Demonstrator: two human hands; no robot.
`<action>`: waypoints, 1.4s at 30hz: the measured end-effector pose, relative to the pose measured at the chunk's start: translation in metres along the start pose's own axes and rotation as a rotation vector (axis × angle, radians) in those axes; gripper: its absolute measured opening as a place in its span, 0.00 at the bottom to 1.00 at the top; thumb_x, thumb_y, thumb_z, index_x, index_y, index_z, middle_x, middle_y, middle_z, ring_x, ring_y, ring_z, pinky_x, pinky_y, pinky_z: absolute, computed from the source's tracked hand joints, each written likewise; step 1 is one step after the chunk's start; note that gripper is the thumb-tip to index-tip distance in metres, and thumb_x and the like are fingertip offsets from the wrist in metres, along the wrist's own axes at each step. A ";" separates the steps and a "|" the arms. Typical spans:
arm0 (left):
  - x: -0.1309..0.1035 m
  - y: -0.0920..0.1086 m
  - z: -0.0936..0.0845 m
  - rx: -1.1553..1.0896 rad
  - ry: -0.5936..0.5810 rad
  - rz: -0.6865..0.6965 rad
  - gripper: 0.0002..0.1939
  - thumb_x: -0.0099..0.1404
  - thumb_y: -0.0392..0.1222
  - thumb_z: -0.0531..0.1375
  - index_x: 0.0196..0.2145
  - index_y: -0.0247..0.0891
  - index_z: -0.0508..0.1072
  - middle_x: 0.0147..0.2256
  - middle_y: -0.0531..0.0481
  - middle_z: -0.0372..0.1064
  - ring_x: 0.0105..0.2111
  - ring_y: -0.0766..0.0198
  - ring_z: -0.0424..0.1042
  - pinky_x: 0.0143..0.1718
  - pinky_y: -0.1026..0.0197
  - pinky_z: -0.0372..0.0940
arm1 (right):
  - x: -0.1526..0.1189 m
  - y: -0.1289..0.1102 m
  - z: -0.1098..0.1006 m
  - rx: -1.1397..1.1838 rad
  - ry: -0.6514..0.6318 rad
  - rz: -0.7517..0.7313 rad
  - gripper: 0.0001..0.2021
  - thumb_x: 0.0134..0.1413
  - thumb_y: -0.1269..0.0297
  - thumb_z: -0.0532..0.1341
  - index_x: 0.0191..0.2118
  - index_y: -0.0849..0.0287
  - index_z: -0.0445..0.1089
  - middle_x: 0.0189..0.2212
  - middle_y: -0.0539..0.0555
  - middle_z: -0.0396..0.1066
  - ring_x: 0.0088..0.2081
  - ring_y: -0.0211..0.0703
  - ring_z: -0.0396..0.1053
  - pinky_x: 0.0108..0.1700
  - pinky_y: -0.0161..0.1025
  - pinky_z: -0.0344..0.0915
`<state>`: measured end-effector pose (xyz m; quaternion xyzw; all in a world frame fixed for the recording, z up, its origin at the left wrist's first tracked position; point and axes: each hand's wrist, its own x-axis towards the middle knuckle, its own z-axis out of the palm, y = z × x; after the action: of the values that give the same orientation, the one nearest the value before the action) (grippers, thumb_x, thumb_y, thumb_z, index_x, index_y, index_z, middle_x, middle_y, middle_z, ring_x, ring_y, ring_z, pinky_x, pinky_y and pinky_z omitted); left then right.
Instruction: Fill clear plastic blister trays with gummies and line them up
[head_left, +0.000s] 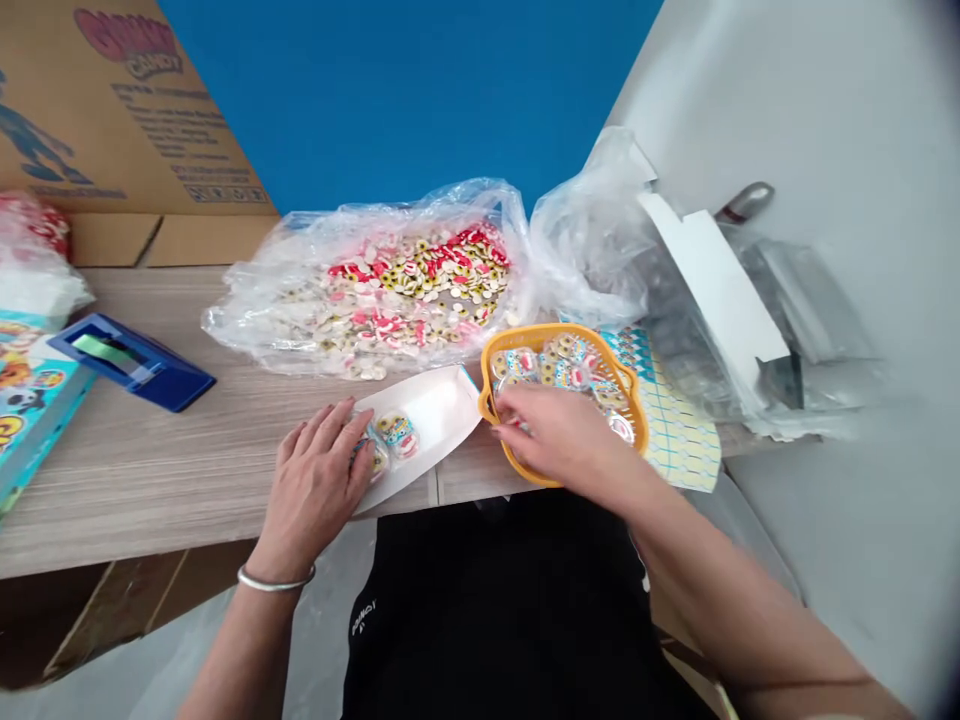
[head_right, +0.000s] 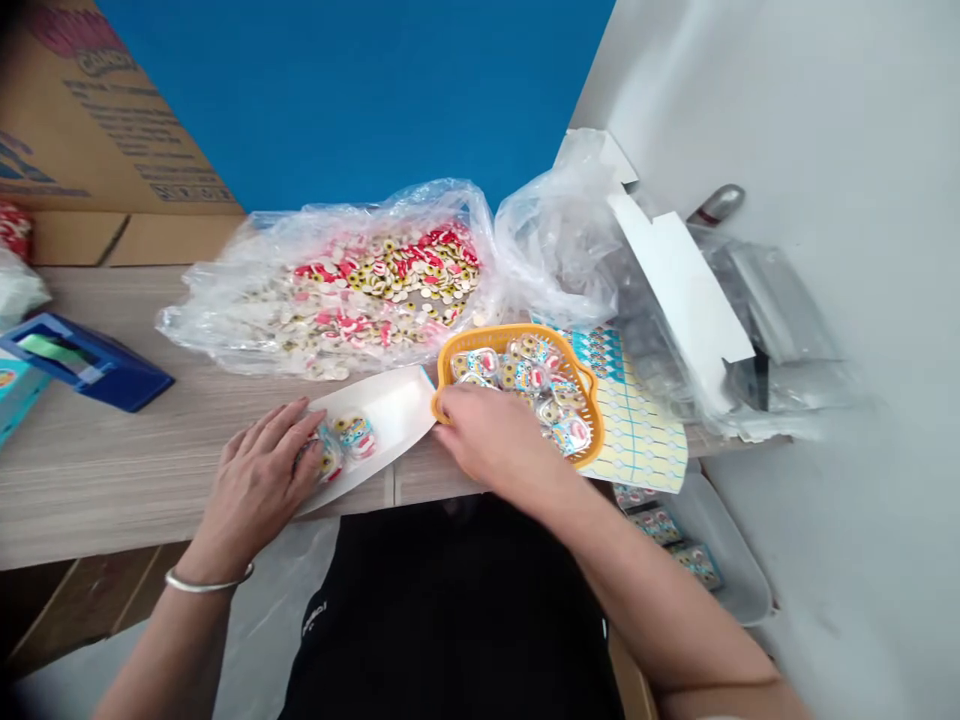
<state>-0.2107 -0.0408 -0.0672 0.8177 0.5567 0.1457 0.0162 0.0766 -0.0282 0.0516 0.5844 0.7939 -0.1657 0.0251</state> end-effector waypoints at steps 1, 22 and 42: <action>0.000 0.000 0.000 -0.004 -0.004 0.000 0.22 0.74 0.46 0.49 0.60 0.39 0.69 0.64 0.38 0.63 0.63 0.43 0.62 0.61 0.40 0.57 | -0.007 0.017 -0.004 -0.056 -0.051 0.041 0.06 0.64 0.64 0.59 0.41 0.58 0.73 0.41 0.57 0.77 0.42 0.50 0.74 0.41 0.39 0.62; 0.003 0.007 -0.010 -0.004 -0.050 0.032 0.25 0.73 0.43 0.52 0.65 0.44 0.65 0.66 0.42 0.61 0.69 0.43 0.52 0.67 0.33 0.49 | 0.062 -0.069 0.083 0.347 -0.001 0.093 0.13 0.65 0.74 0.52 0.51 0.63 0.67 0.42 0.60 0.77 0.44 0.49 0.75 0.43 0.39 0.65; 0.005 0.009 -0.013 0.064 -0.133 0.044 0.22 0.73 0.45 0.52 0.62 0.45 0.70 0.67 0.45 0.59 0.69 0.38 0.51 0.65 0.28 0.48 | 0.031 0.048 0.024 -0.139 0.077 0.356 0.16 0.63 0.70 0.56 0.56 0.62 0.65 0.44 0.64 0.78 0.44 0.59 0.76 0.39 0.44 0.62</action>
<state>-0.2041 -0.0410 -0.0521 0.8377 0.5407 0.0737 0.0240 0.1081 0.0059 0.0110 0.7183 0.6881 -0.0807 0.0639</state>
